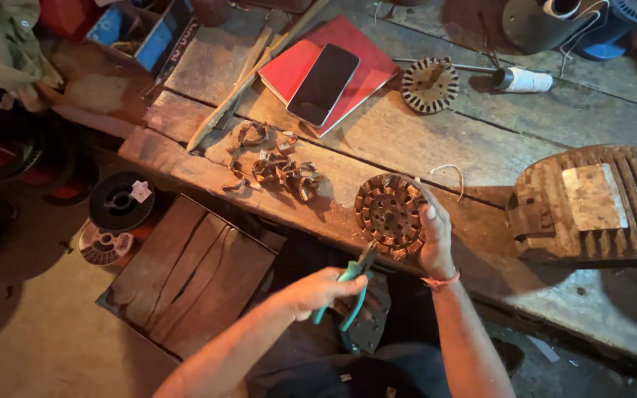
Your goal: The person uses pliers to remove copper windings from a circular metal stator component. They hold the stator with one hand and repeatedly pull out the copper coils with the other, placing the removed pieces on the wooden workbench.
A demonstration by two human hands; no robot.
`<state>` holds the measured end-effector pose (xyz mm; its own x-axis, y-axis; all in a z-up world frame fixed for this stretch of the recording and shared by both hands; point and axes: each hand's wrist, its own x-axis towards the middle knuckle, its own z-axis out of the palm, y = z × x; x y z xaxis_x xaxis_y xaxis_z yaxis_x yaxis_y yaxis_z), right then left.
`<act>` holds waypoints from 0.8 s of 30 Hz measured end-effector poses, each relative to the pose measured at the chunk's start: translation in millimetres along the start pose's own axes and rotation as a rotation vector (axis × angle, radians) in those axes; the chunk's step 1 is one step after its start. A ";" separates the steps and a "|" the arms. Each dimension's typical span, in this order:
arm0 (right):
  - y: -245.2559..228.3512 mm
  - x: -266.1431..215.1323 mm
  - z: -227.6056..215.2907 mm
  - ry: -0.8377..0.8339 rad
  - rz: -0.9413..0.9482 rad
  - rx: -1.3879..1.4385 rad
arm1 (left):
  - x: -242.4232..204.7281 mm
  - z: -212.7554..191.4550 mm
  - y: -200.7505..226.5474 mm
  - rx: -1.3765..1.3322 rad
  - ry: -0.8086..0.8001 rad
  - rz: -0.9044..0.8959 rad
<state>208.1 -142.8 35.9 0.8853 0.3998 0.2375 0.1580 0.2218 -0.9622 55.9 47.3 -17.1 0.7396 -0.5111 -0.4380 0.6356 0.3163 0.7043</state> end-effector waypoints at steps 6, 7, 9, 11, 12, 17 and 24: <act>-5.5 -1.9 4.9 -0.032 0.019 0.060 | -1.3 -15.5 18.9 0.176 -0.032 -0.029; -7.2 -0.1 5.9 -0.031 -0.002 0.017 | -0.9 -14.8 20.2 0.213 -0.024 -0.043; -8.5 0.0 5.3 -0.020 -0.038 -0.073 | 1.4 -8.8 16.0 0.187 0.000 0.001; -8.3 -1.4 4.3 -0.010 -0.051 -0.136 | 1.7 0.7 6.7 0.167 0.036 0.048; -8.2 -0.8 4.0 -0.008 -0.060 -0.168 | 2.3 3.8 3.8 0.165 0.061 0.080; -8.6 -2.5 7.0 -0.013 0.052 0.071 | 4.1 1.2 -1.4 0.114 0.069 0.032; -8.7 -0.4 8.8 0.005 0.030 0.062 | 19.1 22.4 -33.4 0.054 0.254 0.232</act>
<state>202.6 -137.1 45.3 0.8915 0.4026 0.2075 0.1037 0.2644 -0.9588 43.9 9.1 -36.5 0.8987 -0.2130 -0.3834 0.4367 0.3543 0.8269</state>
